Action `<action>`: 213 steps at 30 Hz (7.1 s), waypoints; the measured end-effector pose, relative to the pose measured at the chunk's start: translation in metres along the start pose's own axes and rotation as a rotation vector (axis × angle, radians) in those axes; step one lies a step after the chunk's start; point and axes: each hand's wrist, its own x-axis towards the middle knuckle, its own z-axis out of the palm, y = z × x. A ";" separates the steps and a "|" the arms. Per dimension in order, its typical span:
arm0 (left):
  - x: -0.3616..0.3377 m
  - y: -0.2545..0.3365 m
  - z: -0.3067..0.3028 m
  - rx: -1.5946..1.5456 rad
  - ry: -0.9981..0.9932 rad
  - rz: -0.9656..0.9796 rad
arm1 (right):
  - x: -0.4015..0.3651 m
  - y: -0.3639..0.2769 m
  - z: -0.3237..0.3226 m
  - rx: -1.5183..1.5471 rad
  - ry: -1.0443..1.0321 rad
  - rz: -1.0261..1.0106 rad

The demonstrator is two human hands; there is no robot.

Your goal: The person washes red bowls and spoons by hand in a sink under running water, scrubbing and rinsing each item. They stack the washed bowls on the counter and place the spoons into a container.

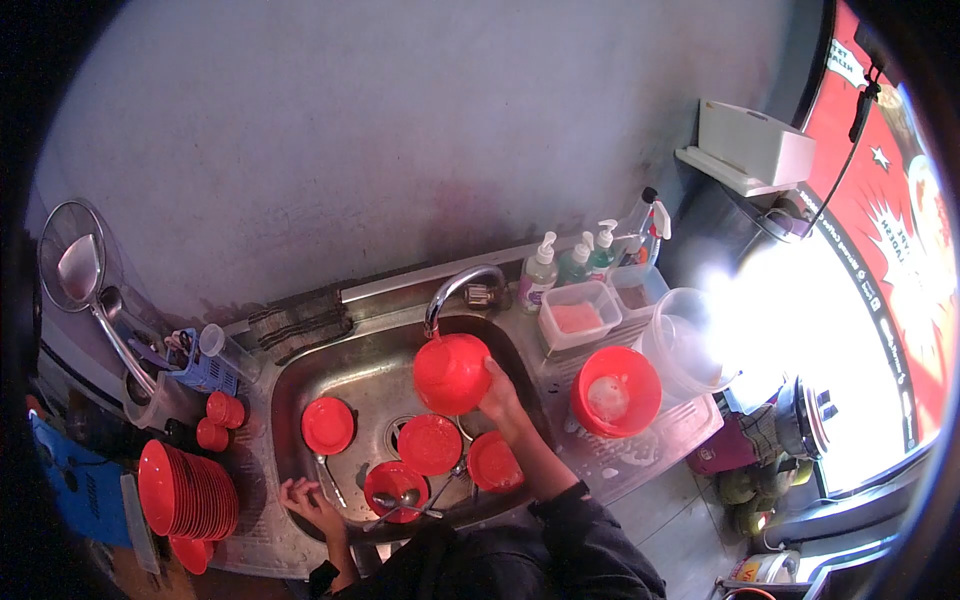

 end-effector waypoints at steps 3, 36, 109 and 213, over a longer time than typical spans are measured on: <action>-0.003 -0.003 0.001 0.032 -0.019 0.003 | 0.001 0.005 0.025 -0.440 -0.008 -0.121; -0.007 -0.007 0.008 0.040 -0.295 0.088 | -0.025 0.003 0.017 -2.389 -0.484 -0.593; -0.014 0.005 0.010 0.077 -0.501 0.105 | -0.025 -0.015 0.015 -2.183 -0.475 -0.750; 0.076 -0.181 -0.294 1.013 0.078 -0.294 | -0.164 -0.123 -0.042 -2.371 0.575 -0.446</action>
